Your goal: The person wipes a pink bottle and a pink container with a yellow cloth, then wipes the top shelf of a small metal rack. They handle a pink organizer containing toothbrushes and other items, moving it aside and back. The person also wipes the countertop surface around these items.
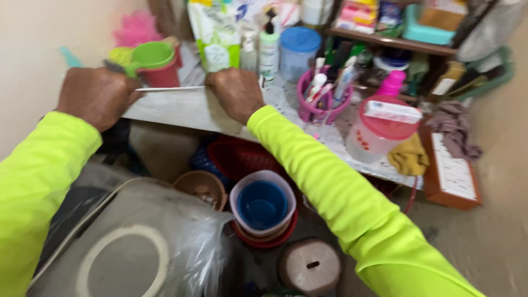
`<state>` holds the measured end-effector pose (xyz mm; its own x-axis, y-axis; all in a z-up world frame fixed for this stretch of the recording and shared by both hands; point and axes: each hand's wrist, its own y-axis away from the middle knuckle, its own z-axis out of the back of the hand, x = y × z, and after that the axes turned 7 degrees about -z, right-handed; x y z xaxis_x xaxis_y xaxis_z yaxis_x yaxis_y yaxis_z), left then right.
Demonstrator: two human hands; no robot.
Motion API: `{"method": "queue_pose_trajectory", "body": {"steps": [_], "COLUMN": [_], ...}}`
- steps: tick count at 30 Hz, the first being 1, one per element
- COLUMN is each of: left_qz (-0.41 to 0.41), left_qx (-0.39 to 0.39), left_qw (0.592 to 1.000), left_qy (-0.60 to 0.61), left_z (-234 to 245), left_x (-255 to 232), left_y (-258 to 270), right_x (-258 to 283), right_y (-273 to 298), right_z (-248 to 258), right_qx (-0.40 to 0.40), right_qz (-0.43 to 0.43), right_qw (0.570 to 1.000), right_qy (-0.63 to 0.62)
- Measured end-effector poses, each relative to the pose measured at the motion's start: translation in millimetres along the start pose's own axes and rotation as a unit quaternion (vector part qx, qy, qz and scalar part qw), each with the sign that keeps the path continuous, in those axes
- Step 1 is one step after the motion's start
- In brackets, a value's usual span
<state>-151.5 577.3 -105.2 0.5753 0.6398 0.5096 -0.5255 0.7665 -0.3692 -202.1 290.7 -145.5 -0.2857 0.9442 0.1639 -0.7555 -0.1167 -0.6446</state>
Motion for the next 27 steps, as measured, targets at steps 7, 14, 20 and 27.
{"method": "queue_pose_trajectory", "body": {"steps": [7,14,20,27], "left_qz": [0.020,0.003,0.057,-0.039], "left_qx": [-0.180,-0.304,-0.297,-0.135], "left_qw": [0.979,0.950,0.952,0.974], "left_qy": [0.094,0.071,0.046,0.179], "left_z": [33,39,-15,-194], "left_x": [-16,-30,-82,-160], "left_y": [-37,-71,-76,-46], "right_x": [-33,-171,-281,-339], "right_y": [-5,81,225,292], "right_z": [57,179,200,134], "right_qx": [-0.121,-0.322,-0.066,0.257], "right_qz": [-0.043,-0.162,-0.345,-0.376], "right_qw": [0.991,0.929,0.920,0.875], "right_qy": [-0.028,-0.089,0.174,0.164]}}
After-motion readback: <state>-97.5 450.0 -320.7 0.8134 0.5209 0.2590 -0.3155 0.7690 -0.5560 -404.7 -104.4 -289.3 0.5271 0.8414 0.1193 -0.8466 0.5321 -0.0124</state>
